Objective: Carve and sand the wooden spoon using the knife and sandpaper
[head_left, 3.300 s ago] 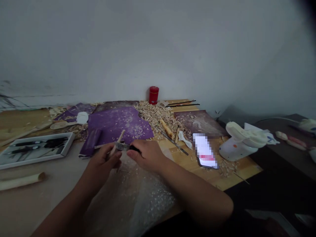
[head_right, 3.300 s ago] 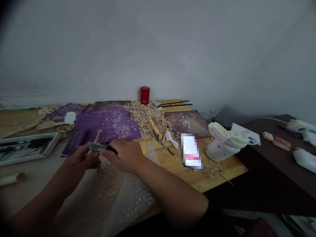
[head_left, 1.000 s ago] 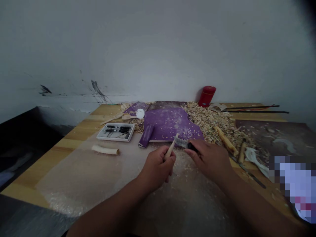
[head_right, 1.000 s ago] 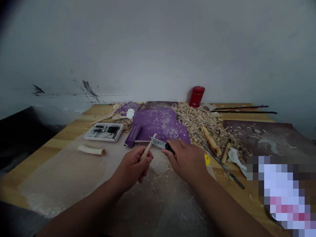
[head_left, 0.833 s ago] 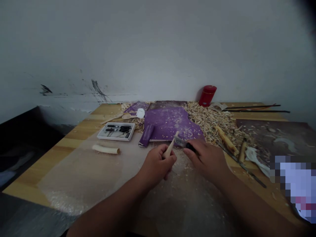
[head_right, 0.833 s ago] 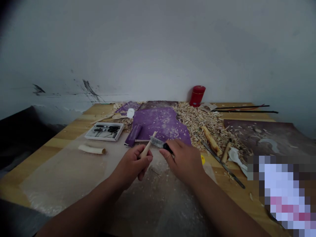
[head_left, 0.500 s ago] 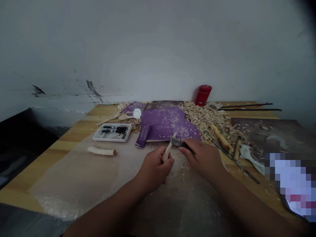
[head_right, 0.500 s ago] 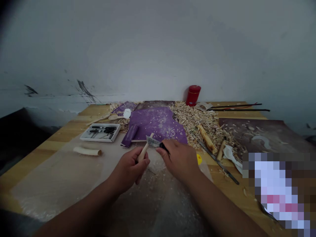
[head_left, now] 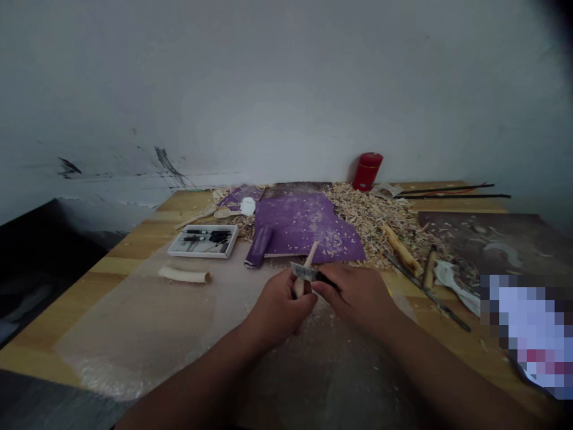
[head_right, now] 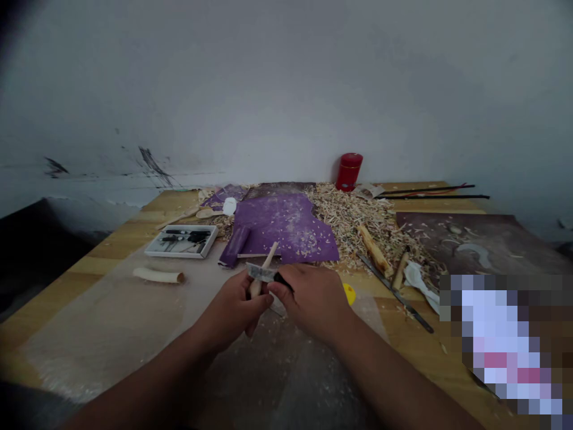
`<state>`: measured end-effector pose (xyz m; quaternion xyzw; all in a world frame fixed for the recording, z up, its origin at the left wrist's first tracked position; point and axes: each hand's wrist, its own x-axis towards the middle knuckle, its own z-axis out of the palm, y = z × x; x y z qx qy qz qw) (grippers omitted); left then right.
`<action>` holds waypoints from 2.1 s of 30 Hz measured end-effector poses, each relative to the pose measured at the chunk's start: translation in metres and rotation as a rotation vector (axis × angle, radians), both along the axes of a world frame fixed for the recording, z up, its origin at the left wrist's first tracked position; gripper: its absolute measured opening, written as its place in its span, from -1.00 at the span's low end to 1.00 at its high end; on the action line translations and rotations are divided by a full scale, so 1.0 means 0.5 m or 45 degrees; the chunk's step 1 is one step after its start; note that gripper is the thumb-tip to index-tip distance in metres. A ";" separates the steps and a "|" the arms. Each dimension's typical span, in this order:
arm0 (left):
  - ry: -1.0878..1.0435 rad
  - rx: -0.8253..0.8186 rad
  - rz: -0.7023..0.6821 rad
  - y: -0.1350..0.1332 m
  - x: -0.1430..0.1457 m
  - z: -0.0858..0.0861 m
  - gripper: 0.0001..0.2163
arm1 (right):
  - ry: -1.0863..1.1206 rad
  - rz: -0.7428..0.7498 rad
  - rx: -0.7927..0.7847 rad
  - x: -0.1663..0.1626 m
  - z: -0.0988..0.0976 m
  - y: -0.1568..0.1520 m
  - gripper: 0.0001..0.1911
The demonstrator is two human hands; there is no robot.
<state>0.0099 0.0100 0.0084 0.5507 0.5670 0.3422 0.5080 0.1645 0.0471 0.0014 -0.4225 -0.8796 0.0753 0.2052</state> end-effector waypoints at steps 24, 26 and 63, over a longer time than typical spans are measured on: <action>-0.445 -0.208 -0.010 -0.008 0.002 0.000 -0.85 | 0.077 0.105 -0.117 -0.009 0.004 0.000 -0.59; -0.495 -0.215 -0.035 -0.012 0.005 0.006 -0.86 | 0.049 0.000 -0.062 0.000 0.002 0.006 -0.60; -0.290 -0.187 -0.014 -0.011 0.010 0.000 -0.86 | 0.049 -0.060 -0.061 0.004 0.004 -0.002 -0.59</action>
